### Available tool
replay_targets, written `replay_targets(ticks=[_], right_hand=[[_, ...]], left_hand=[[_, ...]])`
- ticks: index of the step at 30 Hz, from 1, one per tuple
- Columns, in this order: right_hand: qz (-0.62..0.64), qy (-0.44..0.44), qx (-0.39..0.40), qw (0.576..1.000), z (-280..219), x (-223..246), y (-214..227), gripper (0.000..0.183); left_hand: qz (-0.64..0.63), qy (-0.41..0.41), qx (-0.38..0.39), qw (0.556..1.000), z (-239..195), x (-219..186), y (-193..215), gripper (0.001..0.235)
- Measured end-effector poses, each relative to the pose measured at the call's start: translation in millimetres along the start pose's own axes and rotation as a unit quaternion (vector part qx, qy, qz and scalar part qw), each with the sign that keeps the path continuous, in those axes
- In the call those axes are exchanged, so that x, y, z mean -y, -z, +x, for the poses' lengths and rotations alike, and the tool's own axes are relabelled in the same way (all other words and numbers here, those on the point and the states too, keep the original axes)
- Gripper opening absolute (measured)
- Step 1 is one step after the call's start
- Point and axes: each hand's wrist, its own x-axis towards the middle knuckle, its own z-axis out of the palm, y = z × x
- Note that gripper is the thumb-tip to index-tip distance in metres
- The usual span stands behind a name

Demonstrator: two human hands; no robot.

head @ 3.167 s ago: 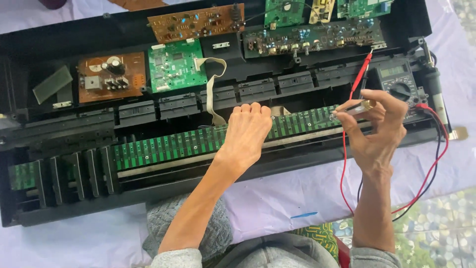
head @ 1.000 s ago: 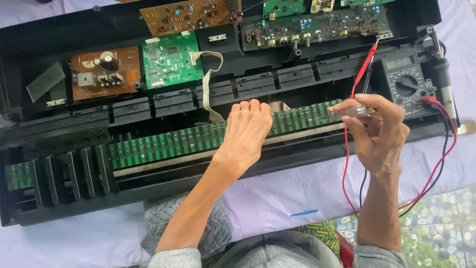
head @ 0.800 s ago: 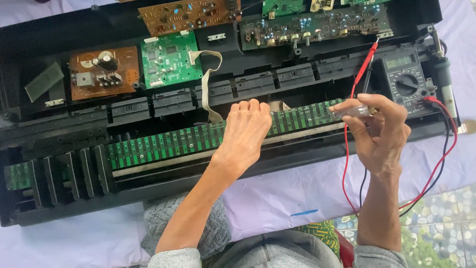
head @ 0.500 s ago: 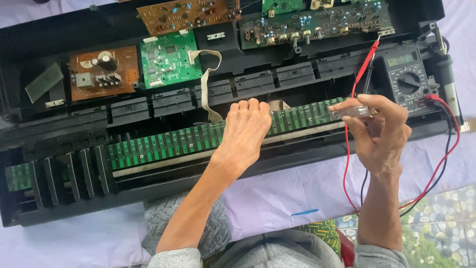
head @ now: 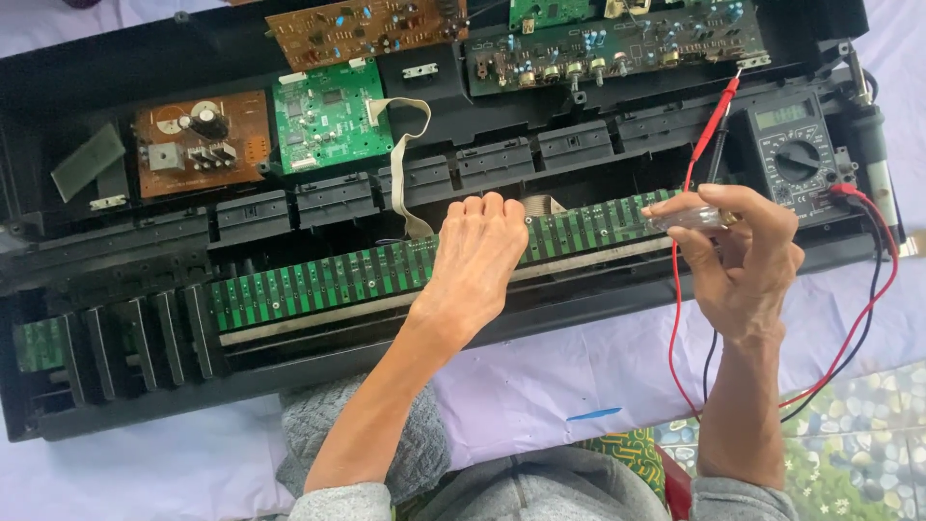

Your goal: The person uses a multimeter to test various points on the circuit boards of a disassembled electronic device. They hold the multimeter probes against different components and traces on the green PCBs while the device rests on a white cloth on the floor.

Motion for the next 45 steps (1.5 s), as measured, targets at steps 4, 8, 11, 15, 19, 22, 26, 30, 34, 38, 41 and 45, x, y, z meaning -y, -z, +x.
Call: replay_targets(ticks=[4, 8, 11, 15, 19, 22, 26, 30, 34, 38, 41, 45], right_hand=[[0.0, -0.004, -0.006, 1.0, 0.2, 3.3, 0.1, 0.031], [-0.009, -0.004, 0.0, 1.0, -0.5, 0.0, -0.3, 0.03], [-0.006, -0.004, -0.002, 1.0, -0.3, 0.3, -0.5, 0.031], [0.001, -0.004, -0.003, 1.0, -1.1, -0.1, -1.0, 0.032], [-0.004, -0.003, -0.001, 1.0, -0.1, 1.5, -1.4, 0.031], [-0.001, 0.001, 0.002, 1.0, -0.9, 1.0, -0.8, 0.031], [0.006, -0.007, 0.004, 1.0, -1.9, 4.6, 1.0, 0.032], [0.003, 0.0, 0.0, 1.0, -1.6, 0.8, -0.1, 0.032], [0.011, -0.001, 0.001, 1.0, -1.7, -0.7, -2.0, 0.033], [-0.015, 0.003, 0.001, 1.0, -1.8, 1.0, -0.8, 0.03], [-0.016, -0.003, 0.0, 1.0, -1.9, 2.5, 0.4, 0.031], [-0.002, 0.009, -0.003, 1.0, -1.3, 1.9, 1.2, 0.03]], left_hand=[[-0.001, 0.002, -0.001, 1.0, 0.0, -0.2, -0.3, 0.056], [-0.005, 0.003, 0.002, 1.0, -0.2, -0.3, 1.1, 0.054], [-0.018, 0.002, 0.003, 1.0, 0.0, -0.1, 0.9, 0.053], [-0.012, 0.004, 0.008, 1.0, 0.2, -0.5, 0.9, 0.057], [-0.008, 0.004, 0.007, 1.0, 0.0, -0.7, 1.7, 0.056], [-0.017, 0.005, 0.011, 1.0, 0.5, -0.9, 1.8, 0.057], [-0.012, 0.006, 0.01, 1.0, 0.4, -1.0, 0.8, 0.057], [-0.009, 0.004, 0.007, 1.0, 1.2, -1.3, -1.0, 0.056], [-0.002, 0.005, 0.015, 1.0, 1.0, -1.3, -0.2, 0.056], [0.001, 0.006, 0.016, 1.0, 0.9, -1.4, -2.4, 0.057], [0.008, 0.003, 0.003, 1.0, 0.1, -1.0, -3.1, 0.054], [0.0, 0.004, 0.0, 1.0, 0.0, -1.5, -1.2, 0.054]])
